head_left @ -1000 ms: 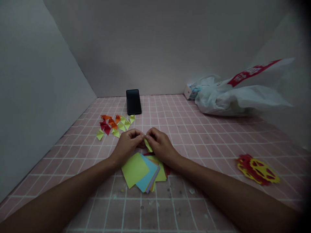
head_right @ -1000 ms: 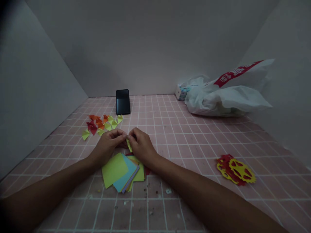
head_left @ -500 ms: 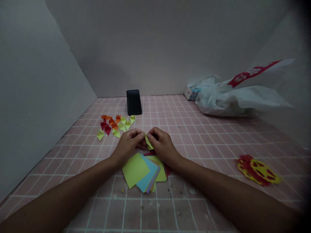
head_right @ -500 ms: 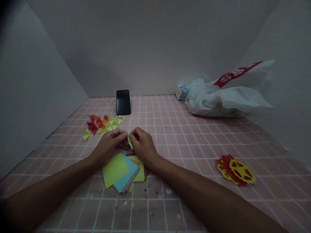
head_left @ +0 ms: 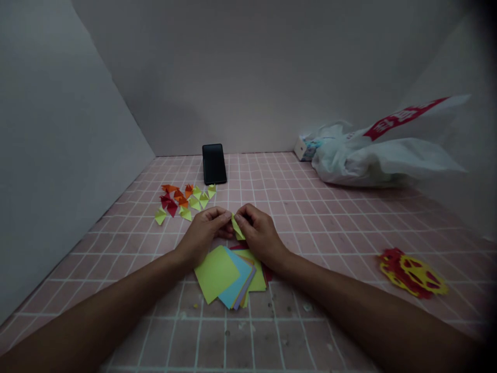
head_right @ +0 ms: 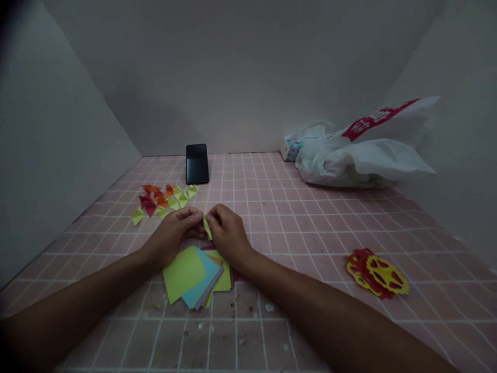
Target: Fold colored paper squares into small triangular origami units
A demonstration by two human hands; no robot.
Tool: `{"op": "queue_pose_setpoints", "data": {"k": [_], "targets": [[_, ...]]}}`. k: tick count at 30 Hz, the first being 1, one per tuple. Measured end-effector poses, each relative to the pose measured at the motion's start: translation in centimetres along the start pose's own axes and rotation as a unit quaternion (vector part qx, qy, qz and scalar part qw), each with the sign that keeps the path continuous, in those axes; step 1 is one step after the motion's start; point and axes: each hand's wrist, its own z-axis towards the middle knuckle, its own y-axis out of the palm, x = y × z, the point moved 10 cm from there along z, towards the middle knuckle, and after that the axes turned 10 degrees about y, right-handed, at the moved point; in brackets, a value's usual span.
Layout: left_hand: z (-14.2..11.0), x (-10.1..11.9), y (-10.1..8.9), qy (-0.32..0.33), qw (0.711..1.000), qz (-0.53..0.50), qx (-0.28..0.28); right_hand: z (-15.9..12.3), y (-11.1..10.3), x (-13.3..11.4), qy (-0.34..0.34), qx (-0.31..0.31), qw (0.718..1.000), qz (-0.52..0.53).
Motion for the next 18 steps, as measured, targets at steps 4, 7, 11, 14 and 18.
{"op": "queue_pose_setpoints", "data": {"k": [4, 7, 11, 14, 18], "targets": [[0.01, 0.03, -0.05, -0.001, 1.000, -0.004, 0.006, -0.07, 0.11, 0.01, -0.006, -0.004, 1.000, 0.002], [0.01, -0.03, -0.02, -0.005, 1.000, -0.003, 0.002, -0.11, 0.13, -0.03, -0.006, -0.005, 1.000, 0.003], [-0.03, 0.00, 0.07, -0.004, 1.000, -0.007, -0.004, -0.13, 0.09, -0.13, -0.003, -0.004, 1.000, 0.002], [-0.07, 0.08, 0.13, 0.000, 1.000, -0.008, -0.004, -0.14, 0.13, -0.09, 0.002, -0.004, 1.000, 0.006], [-0.04, 0.06, 0.08, 0.003, 1.000, -0.005, -0.001, -0.17, 0.11, -0.11, -0.002, 0.000, 1.000, 0.003]]}}
